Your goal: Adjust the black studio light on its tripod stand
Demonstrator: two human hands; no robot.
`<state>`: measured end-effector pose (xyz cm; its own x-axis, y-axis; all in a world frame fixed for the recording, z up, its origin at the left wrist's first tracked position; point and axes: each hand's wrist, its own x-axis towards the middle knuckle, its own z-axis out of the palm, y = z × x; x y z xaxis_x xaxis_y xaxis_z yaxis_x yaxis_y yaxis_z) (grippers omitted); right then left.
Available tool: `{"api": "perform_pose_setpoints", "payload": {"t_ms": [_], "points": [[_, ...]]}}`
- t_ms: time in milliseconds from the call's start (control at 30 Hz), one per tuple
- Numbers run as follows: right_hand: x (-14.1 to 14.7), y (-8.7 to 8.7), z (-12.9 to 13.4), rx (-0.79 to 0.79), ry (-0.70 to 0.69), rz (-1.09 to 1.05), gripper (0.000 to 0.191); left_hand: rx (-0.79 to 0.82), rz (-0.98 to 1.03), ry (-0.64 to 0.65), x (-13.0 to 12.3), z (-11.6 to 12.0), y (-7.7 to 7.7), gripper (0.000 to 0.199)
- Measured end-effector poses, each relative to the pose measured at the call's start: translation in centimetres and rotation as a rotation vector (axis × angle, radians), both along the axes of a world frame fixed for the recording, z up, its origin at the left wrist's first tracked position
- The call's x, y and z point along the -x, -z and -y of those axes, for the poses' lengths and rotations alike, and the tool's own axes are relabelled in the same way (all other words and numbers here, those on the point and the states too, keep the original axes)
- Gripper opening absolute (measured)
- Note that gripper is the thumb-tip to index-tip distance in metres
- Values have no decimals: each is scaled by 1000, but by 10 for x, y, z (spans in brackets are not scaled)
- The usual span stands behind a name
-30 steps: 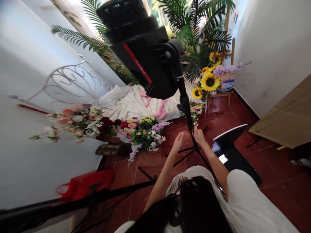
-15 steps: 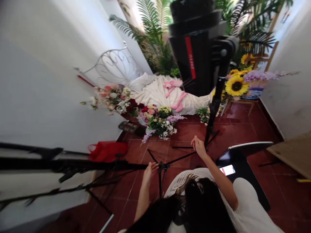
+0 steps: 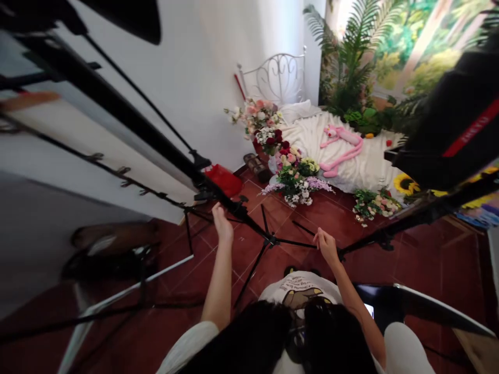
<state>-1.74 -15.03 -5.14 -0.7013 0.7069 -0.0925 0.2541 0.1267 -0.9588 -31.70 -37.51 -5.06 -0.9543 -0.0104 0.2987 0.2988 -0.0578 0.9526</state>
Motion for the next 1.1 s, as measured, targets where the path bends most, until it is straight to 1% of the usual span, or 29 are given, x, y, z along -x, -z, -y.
{"api": "perform_pose_setpoints", "payload": {"t_ms": [100,167,267,367,500,633,700,767,867,967,1100], "points": [[10,-2,2,-17,-28,7,71,-117,-46,49,7,-17,-17,52],[19,-5,2,-35,-56,3,71,-143,-42,84,13,-25,-21,60],[37,-11,4,-44,-115,6,70,-127,-30,106,19,-28,-22,69],[62,-15,6,-51,-190,10,71,-123,-10,103,21,-27,-20,72],[114,-24,14,-69,-339,-26,73,-111,-19,66,19,-28,-22,72],[182,-44,32,-102,-449,-66,70,-63,-31,34,16,-31,-25,71],[217,-56,45,-126,-568,-3,64,-42,-30,21,16,-32,-25,71],[247,-66,56,-154,-691,91,53,-29,-34,17,16,-31,-25,70],[281,-77,68,-213,-759,264,40,-22,-32,32,18,-31,-24,69],[299,-83,73,-335,-792,413,41,-35,-6,58,18,-31,-21,67],[310,-92,76,-526,-802,557,50,-41,-15,41,17,-32,-22,65]]}}
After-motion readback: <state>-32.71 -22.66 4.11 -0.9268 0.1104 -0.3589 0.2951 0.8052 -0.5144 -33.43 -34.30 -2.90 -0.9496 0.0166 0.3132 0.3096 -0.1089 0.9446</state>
